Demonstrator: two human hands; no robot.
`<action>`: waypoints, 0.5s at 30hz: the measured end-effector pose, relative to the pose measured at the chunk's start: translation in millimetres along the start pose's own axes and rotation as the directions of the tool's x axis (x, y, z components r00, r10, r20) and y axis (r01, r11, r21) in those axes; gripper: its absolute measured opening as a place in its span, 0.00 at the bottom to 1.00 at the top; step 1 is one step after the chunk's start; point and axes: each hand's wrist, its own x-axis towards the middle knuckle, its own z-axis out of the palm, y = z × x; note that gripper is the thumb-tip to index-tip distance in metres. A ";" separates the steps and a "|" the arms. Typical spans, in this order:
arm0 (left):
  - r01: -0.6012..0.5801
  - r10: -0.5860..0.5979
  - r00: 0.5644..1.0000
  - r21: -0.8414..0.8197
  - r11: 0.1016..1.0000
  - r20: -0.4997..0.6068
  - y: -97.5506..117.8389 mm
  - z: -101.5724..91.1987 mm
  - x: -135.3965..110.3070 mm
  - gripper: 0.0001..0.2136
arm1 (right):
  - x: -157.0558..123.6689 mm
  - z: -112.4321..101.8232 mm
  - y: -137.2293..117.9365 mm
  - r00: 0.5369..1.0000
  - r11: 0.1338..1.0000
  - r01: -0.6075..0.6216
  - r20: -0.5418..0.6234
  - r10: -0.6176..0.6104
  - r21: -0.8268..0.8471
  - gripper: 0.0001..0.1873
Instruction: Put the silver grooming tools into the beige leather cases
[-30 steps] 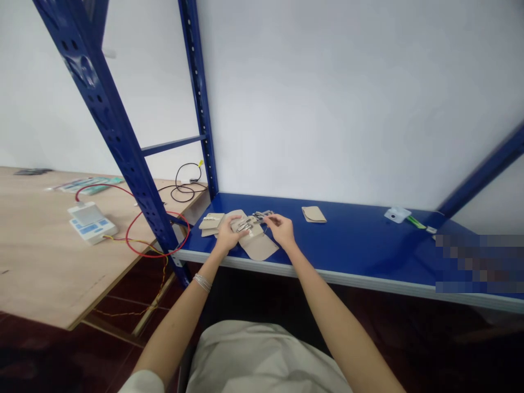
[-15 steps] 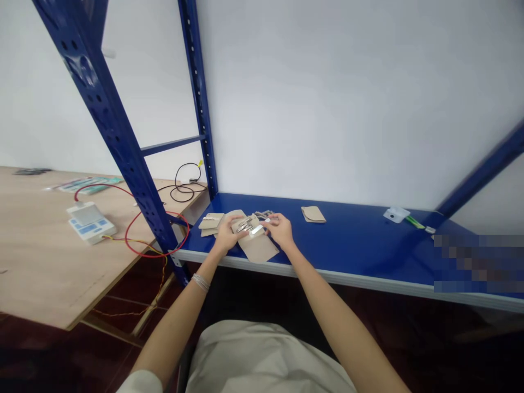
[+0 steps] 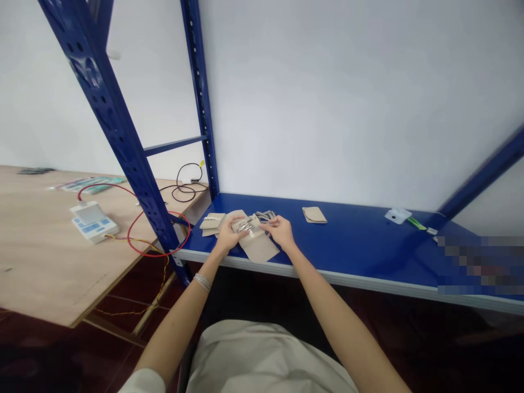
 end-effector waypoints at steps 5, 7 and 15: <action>0.003 -0.001 0.999 -0.044 0.999 0.052 -3.6 -1.5 1.3 0.27 | -0.4 1.5 -1.4 0.984 0.997 0.077 0.161 -0.075 -0.007 0.14; -0.012 0.014 0.998 -0.045 0.999 0.054 -4.2 -1.6 1.7 0.26 | 0.1 1.6 -0.9 0.970 0.991 0.125 0.218 -0.111 -0.050 0.13; 0.039 -0.039 0.999 0.012 0.999 0.001 -6.8 -0.6 2.5 0.25 | 2.7 -3.0 1.0 0.988 0.949 0.134 -0.032 -0.149 -0.287 0.10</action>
